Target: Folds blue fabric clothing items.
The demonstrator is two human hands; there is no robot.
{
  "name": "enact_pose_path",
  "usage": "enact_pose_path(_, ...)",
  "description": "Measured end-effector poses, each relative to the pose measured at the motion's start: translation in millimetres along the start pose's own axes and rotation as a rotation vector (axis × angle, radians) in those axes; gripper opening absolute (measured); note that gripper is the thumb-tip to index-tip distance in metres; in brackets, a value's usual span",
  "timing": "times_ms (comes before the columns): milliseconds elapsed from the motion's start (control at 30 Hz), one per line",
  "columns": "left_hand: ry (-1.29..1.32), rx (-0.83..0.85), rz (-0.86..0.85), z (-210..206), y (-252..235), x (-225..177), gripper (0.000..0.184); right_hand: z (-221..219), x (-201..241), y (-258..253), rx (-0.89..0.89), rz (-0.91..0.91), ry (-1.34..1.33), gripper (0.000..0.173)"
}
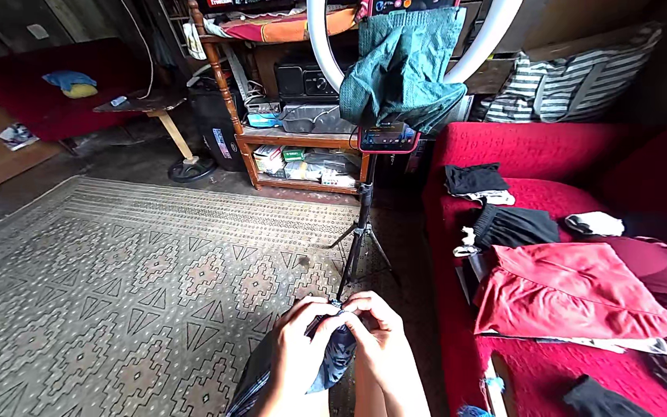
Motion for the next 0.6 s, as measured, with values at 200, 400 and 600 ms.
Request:
enact_pose_path(200,0.141,-0.093,0.037,13,-14,3,0.007,-14,-6,2,0.124,-0.128,-0.072,0.025)
enact_pose_path(400,-0.008,-0.212,-0.046,71,-57,-8,0.012,-50,-42,26,0.378,-0.185,-0.099,0.037)
enact_pose_path(600,0.097,-0.058,-0.223,141,-98,-24,0.019,-90,-43,39,0.550,-0.153,-0.162,0.072)
Point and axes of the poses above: each hand's wrist, its own y-axis away from the middle knuckle, its own z-axis out of the back of the hand, x = y × z, the point moved 4 cm from there along -y, towards the middle knuckle, and after that the axes turned 8 degrees about z, right-handed, at the moved point
